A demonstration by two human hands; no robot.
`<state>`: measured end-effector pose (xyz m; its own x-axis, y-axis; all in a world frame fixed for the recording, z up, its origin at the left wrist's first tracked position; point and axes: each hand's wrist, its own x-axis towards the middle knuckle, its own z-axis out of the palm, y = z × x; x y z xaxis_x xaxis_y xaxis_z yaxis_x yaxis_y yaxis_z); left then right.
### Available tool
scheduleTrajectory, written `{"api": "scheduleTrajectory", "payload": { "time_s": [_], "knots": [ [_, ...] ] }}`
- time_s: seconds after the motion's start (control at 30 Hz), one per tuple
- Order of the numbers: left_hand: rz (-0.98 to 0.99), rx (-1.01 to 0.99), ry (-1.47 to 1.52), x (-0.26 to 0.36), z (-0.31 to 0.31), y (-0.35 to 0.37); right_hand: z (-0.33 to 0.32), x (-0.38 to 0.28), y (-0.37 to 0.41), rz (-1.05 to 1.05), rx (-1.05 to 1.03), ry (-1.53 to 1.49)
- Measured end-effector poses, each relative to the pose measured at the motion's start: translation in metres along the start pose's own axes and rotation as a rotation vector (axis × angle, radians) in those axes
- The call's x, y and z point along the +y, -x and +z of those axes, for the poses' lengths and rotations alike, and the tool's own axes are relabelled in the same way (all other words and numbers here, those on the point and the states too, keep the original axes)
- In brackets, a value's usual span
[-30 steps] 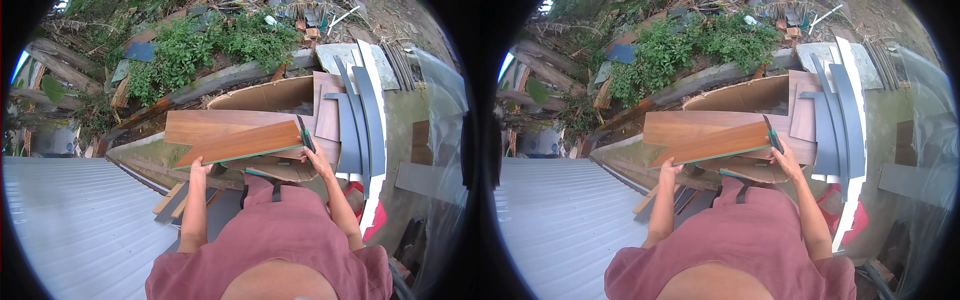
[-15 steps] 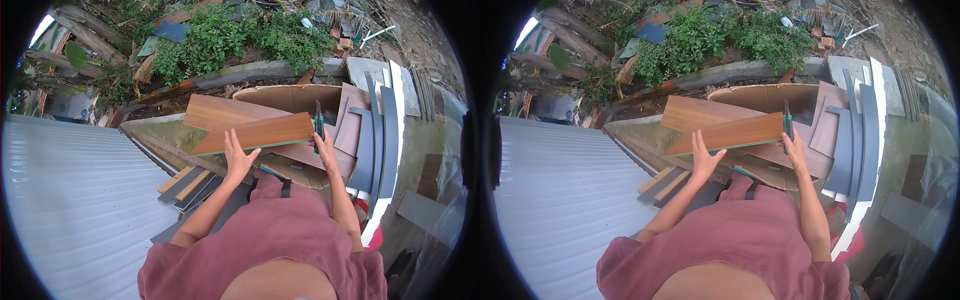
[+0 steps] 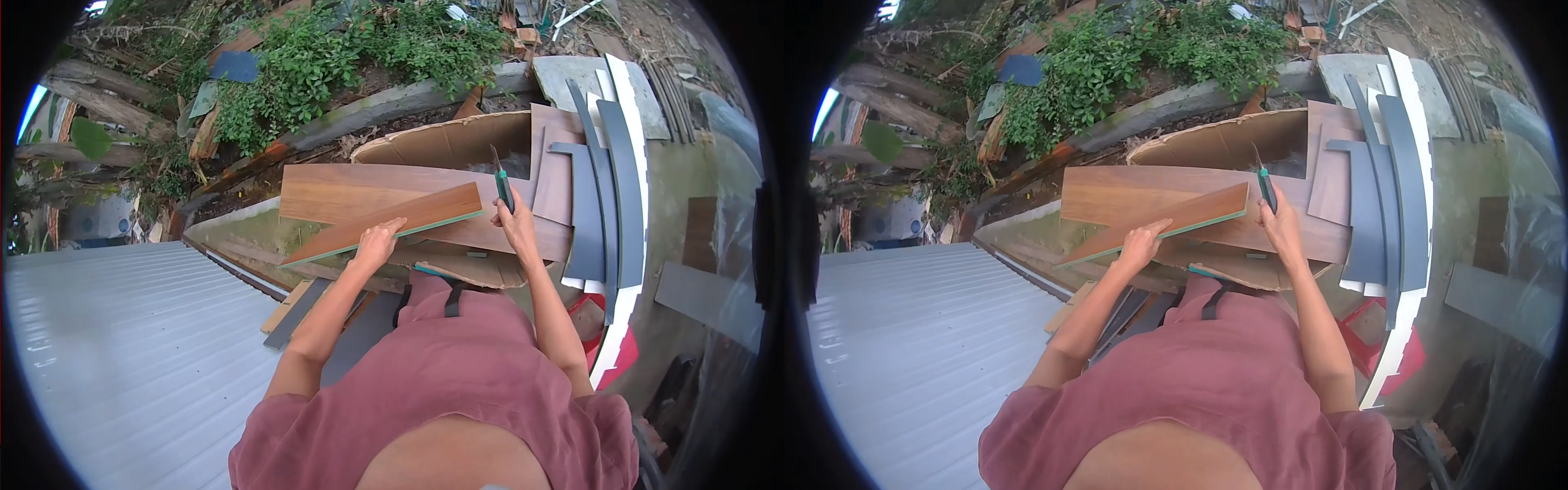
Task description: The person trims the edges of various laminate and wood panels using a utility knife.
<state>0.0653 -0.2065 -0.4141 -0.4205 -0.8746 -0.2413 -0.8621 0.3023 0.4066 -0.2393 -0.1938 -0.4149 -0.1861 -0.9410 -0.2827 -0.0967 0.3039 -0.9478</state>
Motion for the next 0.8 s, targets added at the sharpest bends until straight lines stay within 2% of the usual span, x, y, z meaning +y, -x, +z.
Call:
{"api": "scheduleTrajectory", "payload": {
  "time_s": [0.1, 0.17, 0.2, 0.27, 0.33, 0.4, 0.53, 0.6, 0.8],
  "knots": [
    [0.036, -0.082, -0.021, 0.011, -0.003, -0.004, -0.02, -0.004, 0.022, 0.11, 0.048, 0.101],
    [0.024, -0.043, -0.027, 0.015, -0.003, -0.011, -0.024, 0.014, 0.038, -0.01, 0.024, 0.304],
    [0.05, -0.073, -0.035, 0.017, -0.004, -0.016, -0.024, 0.009, 0.046, -0.004, 0.025, 0.285],
    [-0.08, -0.106, -0.036, 0.019, -0.01, -0.027, -0.02, 0.02, 0.059, -0.023, 0.046, 0.244],
    [-0.062, -0.171, -0.005, 0.008, -0.012, -0.039, -0.013, 0.024, 0.063, -0.037, 0.078, 0.187],
    [-0.083, -0.173, -0.136, 0.005, -0.015, -0.043, -0.007, 0.021, 0.061, -0.056, 0.109, 0.132],
    [-0.075, -0.196, -0.098, 0.017, -0.026, -0.047, -0.003, 0.009, 0.048, -0.107, 0.126, 0.046],
    [-0.055, -0.204, -0.109, 0.015, -0.025, -0.047, 0.0, 0.014, 0.04, -0.178, 0.107, 0.078],
    [-0.071, -0.218, -0.102, 0.006, -0.025, -0.054, 0.006, 0.04, 0.024, -0.142, 0.05, 0.174]
  ]
}}
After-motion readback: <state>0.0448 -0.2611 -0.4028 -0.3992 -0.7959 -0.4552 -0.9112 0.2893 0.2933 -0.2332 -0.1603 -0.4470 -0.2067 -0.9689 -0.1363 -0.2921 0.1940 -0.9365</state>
